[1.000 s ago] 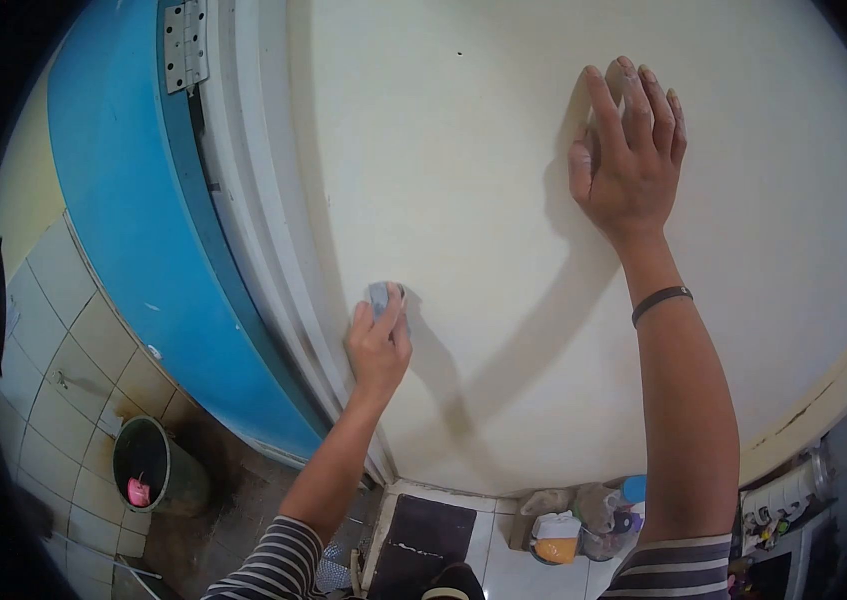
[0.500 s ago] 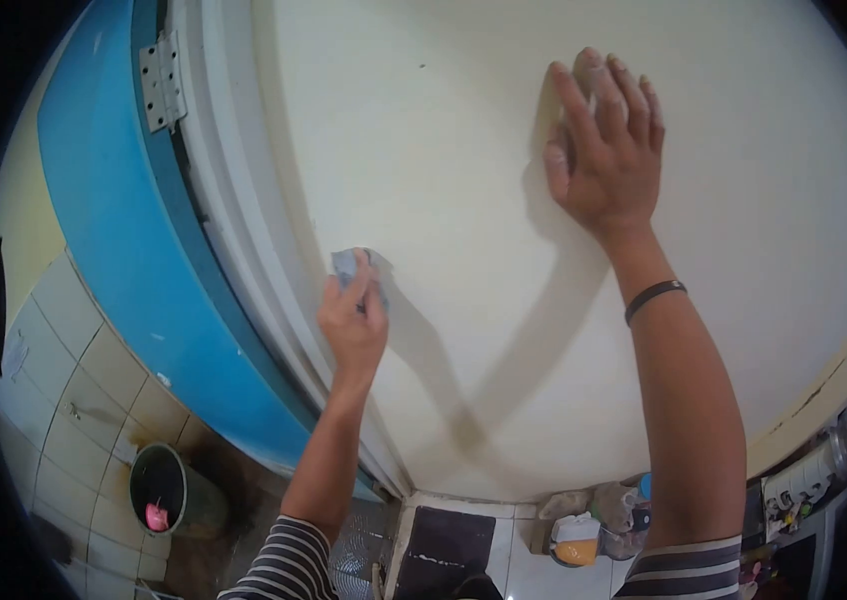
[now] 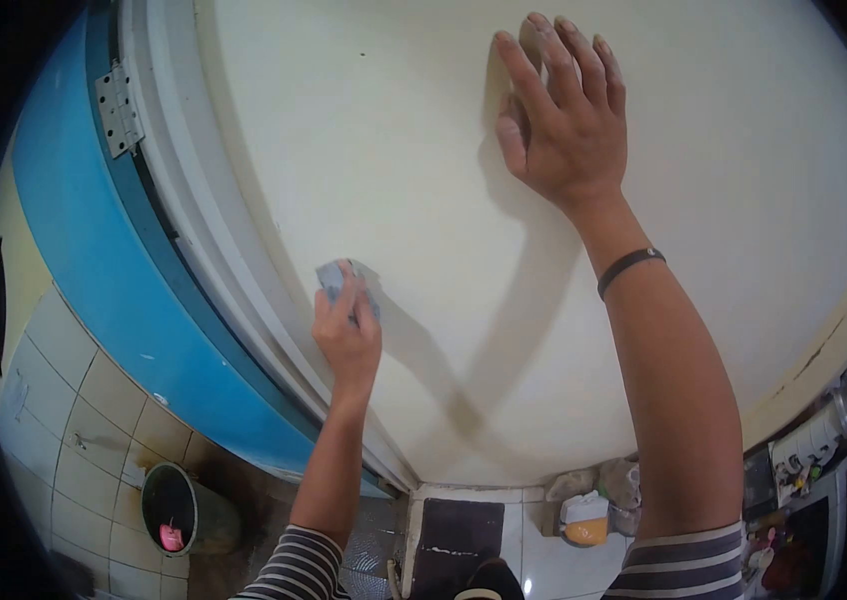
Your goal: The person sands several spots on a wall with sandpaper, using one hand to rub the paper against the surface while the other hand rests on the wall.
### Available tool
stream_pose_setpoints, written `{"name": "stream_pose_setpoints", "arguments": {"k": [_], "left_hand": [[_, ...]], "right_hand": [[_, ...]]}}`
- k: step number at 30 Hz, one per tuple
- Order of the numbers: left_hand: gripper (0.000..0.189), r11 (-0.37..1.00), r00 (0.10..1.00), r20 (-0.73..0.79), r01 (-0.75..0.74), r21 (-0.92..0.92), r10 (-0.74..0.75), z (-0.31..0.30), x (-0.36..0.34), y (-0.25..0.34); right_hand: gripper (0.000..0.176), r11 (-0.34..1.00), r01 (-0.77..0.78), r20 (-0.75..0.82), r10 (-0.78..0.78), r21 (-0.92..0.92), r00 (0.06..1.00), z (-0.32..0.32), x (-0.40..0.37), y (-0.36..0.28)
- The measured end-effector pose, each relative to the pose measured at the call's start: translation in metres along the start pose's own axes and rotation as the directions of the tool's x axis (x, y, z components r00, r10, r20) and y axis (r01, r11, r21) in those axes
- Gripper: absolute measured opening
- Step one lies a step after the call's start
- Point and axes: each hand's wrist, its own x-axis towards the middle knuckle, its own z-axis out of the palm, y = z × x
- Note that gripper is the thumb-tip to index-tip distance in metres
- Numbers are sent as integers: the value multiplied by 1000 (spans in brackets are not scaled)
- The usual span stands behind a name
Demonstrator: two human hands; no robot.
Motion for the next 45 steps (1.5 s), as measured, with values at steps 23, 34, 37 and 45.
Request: {"name": "stream_pose_setpoints", "arguments": {"k": [23,34,37,45], "left_hand": [[43,994,996,49,-75,-82,79,28,-33,37],[44,985,980,106,-161,-57,166,30,-51,37],[44,983,972,179,-130,-130,152,34,-89,36],[42,987,985,105,-129,-96,139,35,-32,49]], "right_hand": [[58,1000,1,97,-2,11,995,-15,6,-5],[59,999,-6,121,2,34,993,-17,6,-4],[59,999,-3,119,-1,33,993,-17,4,-5],[57,998,-12,98,6,58,995,-16,6,-6]]}}
